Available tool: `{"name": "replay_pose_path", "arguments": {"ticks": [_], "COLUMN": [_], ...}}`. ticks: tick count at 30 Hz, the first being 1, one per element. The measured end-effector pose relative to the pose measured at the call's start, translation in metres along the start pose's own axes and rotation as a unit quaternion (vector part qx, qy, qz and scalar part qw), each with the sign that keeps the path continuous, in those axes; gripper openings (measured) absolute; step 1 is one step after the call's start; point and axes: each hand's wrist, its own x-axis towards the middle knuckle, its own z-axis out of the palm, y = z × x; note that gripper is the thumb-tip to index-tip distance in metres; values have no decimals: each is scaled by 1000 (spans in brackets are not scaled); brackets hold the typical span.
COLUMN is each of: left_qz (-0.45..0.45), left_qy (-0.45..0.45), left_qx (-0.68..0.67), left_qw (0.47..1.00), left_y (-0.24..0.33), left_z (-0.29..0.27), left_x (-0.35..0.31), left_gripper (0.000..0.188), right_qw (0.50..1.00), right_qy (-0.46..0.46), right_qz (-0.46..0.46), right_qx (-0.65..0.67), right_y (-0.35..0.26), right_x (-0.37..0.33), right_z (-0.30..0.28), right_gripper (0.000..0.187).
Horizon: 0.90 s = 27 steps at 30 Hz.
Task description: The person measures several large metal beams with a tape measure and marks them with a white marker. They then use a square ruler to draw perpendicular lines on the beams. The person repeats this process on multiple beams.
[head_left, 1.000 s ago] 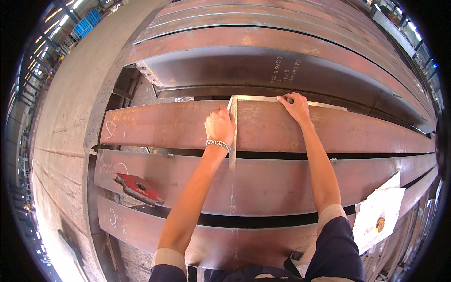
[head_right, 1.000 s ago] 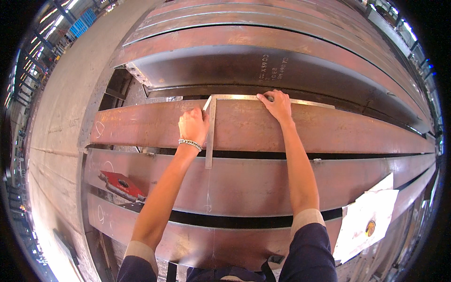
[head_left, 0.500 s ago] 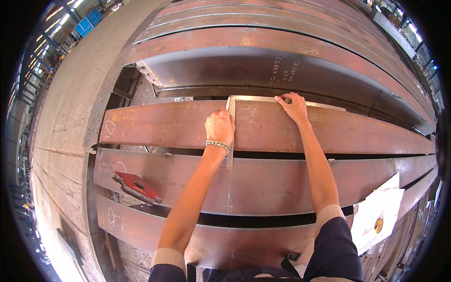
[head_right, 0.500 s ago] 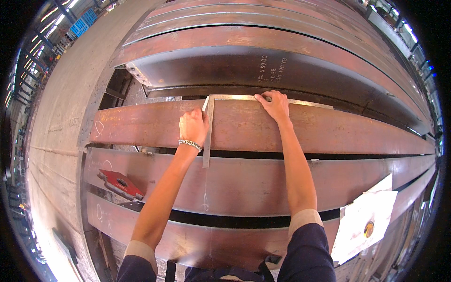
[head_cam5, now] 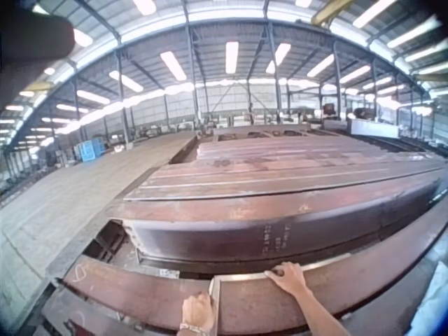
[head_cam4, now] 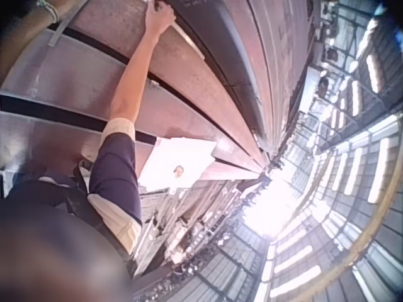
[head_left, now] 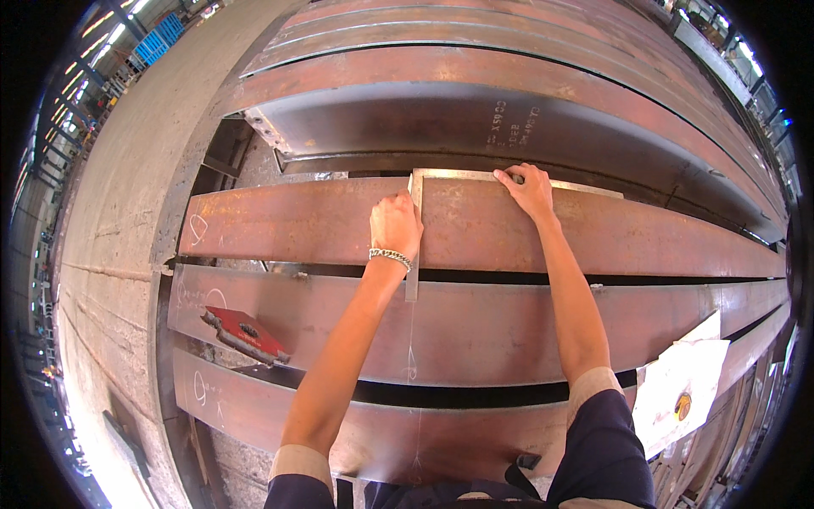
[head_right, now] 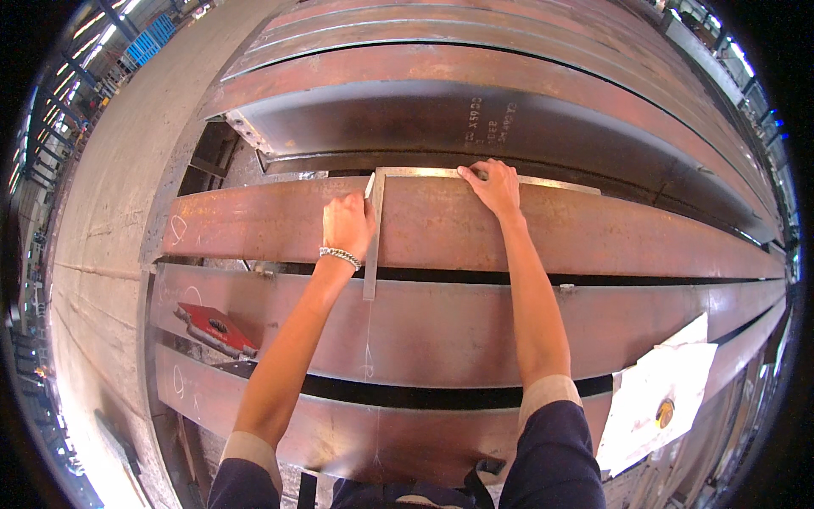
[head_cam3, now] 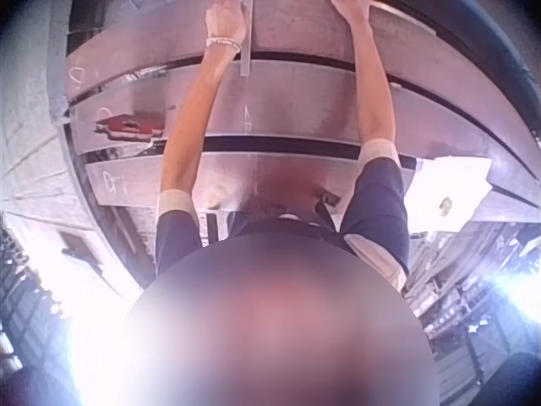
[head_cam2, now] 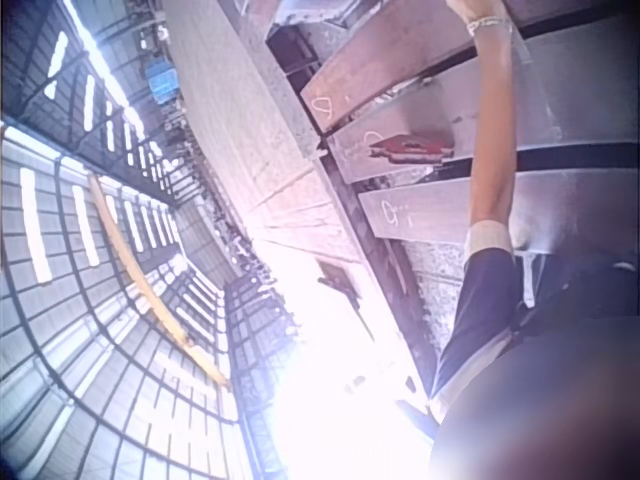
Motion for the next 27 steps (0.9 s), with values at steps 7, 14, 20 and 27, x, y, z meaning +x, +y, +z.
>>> {"name": "replay_pose_path", "arguments": {"ticks": [7,14,20,27], "left_qz": [16,6,29,84], "left_qy": [-22,-89,-137,-153], "left_qx": [27,12,29,36], "left_qw": [999,996,990,984], "left_y": [2,9,12,13], "left_z": [-17,-50,-74,-102], "left_x": [-11,-38,-65,-83], "left_gripper": [18,16,13,12], "right_qw": [1000,1000,999,1000], "right_qy": [3,23,22,21], "right_qz": [-7,-17,-24,-10], "right_qx": [-1,-7,-1,-7], "right_y": [1,2,1,-2], "right_x": [0,0,-1,-1], "right_z": [1,2,0,-1], "right_gripper": [52,53,51,52]}}
